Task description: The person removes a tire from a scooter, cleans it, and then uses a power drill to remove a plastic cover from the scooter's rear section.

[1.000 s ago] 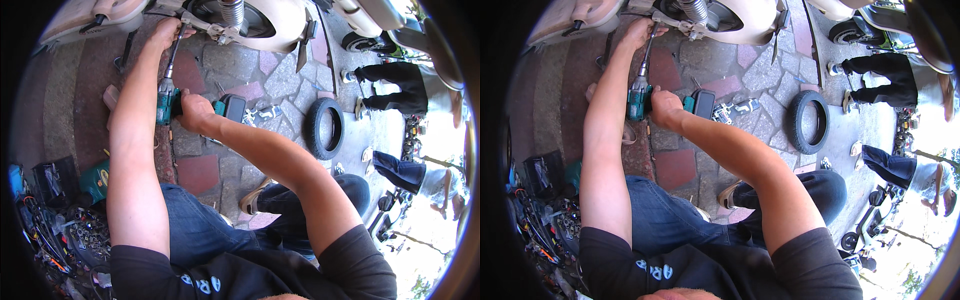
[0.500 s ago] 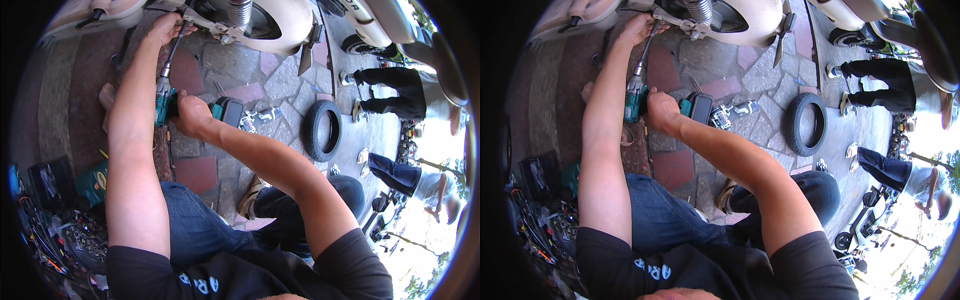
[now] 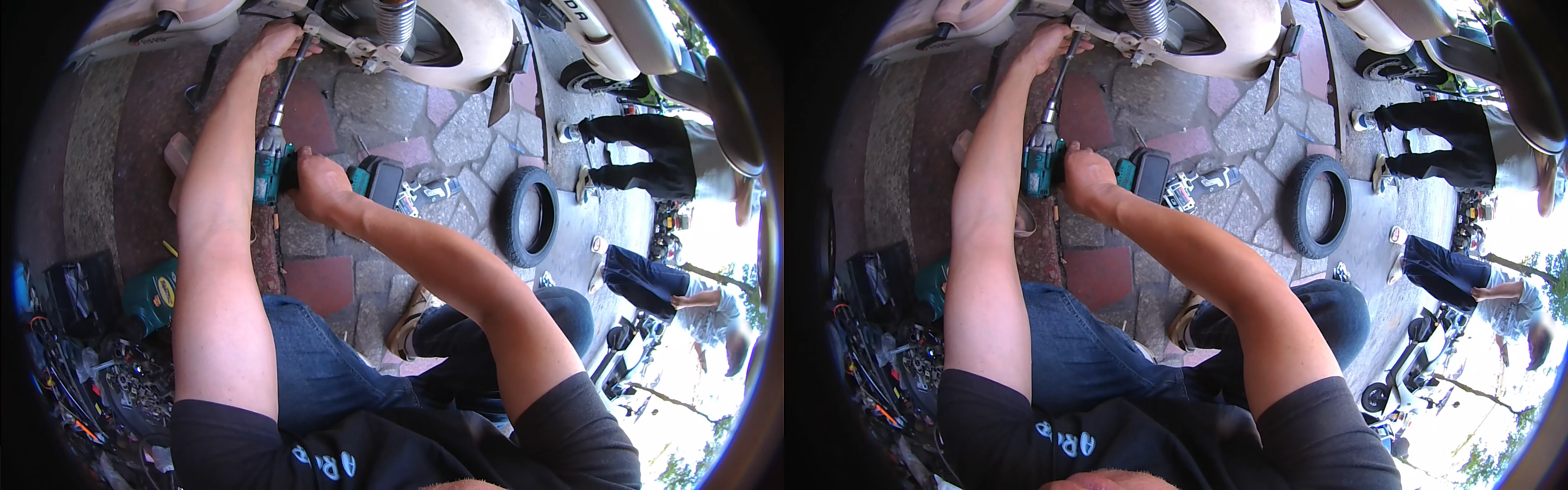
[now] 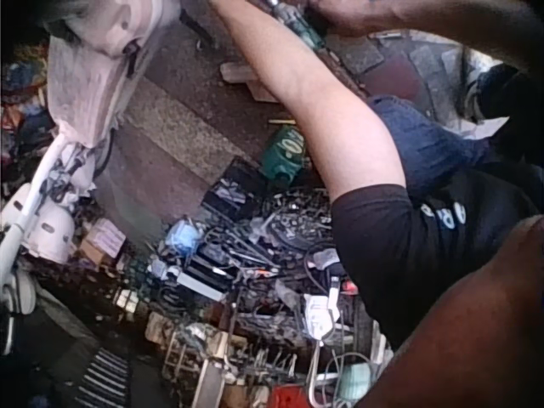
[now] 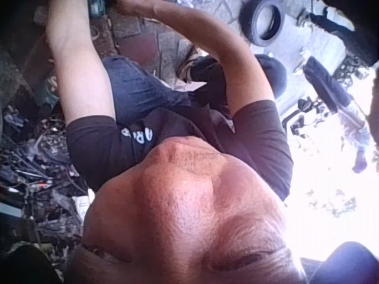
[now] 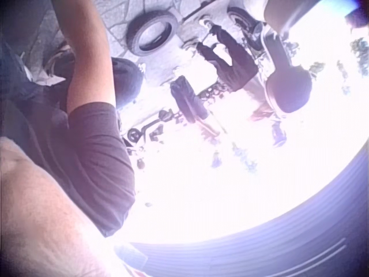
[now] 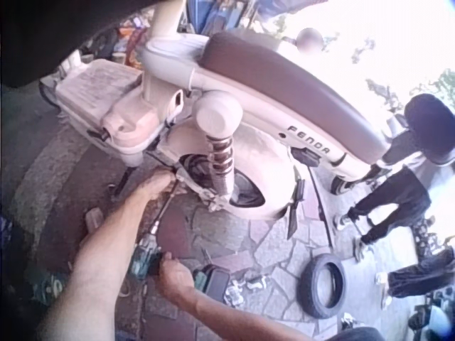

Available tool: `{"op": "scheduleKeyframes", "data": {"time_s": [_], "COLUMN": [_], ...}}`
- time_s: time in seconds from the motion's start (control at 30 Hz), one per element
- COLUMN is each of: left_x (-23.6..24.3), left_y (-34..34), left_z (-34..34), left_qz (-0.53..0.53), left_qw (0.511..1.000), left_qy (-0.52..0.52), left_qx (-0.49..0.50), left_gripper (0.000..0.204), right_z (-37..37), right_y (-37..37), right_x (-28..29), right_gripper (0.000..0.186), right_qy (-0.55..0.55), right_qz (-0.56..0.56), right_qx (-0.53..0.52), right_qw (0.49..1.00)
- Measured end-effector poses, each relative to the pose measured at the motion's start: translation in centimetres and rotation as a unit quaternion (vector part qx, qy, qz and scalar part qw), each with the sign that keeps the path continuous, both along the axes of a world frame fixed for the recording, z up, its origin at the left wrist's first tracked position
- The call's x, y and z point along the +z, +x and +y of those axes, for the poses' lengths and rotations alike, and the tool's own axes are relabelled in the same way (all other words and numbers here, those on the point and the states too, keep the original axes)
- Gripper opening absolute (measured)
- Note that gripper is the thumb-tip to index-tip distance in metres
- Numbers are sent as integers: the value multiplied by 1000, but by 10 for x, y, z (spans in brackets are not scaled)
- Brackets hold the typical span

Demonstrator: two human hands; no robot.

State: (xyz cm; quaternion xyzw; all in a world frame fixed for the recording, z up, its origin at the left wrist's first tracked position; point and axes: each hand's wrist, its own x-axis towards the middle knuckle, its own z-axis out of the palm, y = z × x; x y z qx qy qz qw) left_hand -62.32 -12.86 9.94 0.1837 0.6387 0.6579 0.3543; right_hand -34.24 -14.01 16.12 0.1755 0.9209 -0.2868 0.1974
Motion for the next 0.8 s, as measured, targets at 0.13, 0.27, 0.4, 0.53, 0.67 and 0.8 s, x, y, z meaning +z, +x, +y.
{"op": "scheduleKeyframes", "data": {"time_s": [0.13, 0.27, 0.4, 0.53, 0.67, 0.8], "left_x": [6, 8, 5, 3, 4, 5], "left_y": [2, 5, 5, 1, 0, 5], "left_z": [-2, -6, -4, -3, -4, -4], "left_qz": [13, 52, 17, -64, -90, -30], "left_qw": [1000, 996, 1000, 997, 994, 999], "left_qy": [-25, -65, -5, 42, 57, 44], "left_qx": [-13, -32, -15, -9, -10, -7], "left_gripper": [29, 28, 26, 26, 25, 24], "right_z": [-2, -3, -2, 0, 2, 4], "right_y": [1, 1, 2, 6, 7, 8], "right_x": [-3, -3, -2, -3, -7, -9], "right_gripper": [59, 59, 61, 60, 60, 59], "right_qy": [0, 2, 15, 15, 16, 10], "right_qz": [1, 13, 27, 35, 34, 37], "right_qx": [-13, -10, -4, -9, -5, -12], "right_qw": [1000, 1000, 1000, 999, 999, 999]}}
